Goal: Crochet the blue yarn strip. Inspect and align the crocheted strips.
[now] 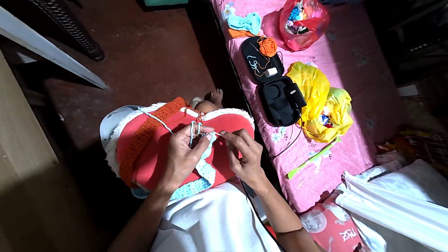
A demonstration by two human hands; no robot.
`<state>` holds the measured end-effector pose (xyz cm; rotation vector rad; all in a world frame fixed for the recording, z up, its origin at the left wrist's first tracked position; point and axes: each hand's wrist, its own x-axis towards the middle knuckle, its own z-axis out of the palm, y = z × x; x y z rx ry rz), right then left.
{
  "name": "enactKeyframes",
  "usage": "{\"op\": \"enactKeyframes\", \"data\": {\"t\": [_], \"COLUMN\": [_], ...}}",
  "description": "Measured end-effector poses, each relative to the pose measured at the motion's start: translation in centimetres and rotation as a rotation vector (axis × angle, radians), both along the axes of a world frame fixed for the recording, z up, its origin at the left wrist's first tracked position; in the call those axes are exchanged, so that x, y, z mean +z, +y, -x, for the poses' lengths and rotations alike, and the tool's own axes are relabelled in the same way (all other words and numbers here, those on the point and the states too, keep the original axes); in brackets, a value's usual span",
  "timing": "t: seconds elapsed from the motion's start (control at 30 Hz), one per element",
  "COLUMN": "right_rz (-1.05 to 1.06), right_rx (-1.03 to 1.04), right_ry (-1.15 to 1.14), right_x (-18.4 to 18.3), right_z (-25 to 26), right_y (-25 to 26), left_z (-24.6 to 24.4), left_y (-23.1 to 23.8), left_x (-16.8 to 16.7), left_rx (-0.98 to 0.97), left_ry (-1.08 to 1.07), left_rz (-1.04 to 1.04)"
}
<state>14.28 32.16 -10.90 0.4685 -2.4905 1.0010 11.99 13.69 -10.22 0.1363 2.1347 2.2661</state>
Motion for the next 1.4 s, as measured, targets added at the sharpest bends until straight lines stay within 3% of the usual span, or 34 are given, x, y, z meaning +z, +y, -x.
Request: {"op": "enactKeyframes", "data": {"t": [0.17, 0.37, 0.5, 0.73, 0.93, 1.13, 1.3, 1.4], "right_rz": [0.087, 0.701, 0.756, 0.749, 0.986, 1.157, 1.137, 1.118], "right_rx": [-0.001, 0.086, 0.164, 0.144, 0.157, 0.078, 0.079, 0.129], "right_ry": [-0.049, -0.577, -0.736, -0.752, -0.777, -0.689, -0.678, -0.717], "right_x": [-0.1, 1.8, 2.7, 2.5, 2.4, 2.8, 2.6, 2.5], "right_z": [-0.1, 0.5, 1.2, 1.0, -0.1, -1.3, -2.2, -2.7], "right_y": [0.2, 0.4, 0.3, 0.3, 0.4, -0.7, -0.2, 0.1], "left_z": [0.0, -0.2, -0.3, -0.5, -0.9, -1.4, -1.9, -2.2], "left_y": [0.1, 0.3, 0.5, 0.5, 0.8, 1.4, 1.5, 1.3], "left_x": [0.0, 0.3, 0.3, 0.9, 1.2, 1.2, 0.9, 0.7], "left_rx": [0.006, -0.022, -0.080, -0.104, -0.120, -0.198, -0.284, -0.344], "left_ry": [-0.010, 0.005, 0.009, -0.071, -0.026, 0.029, 0.039, 0.036], "left_rz": [0.004, 0.061, 0.089, 0.110, 0.159, 0.070, 0.019, 0.102]}}
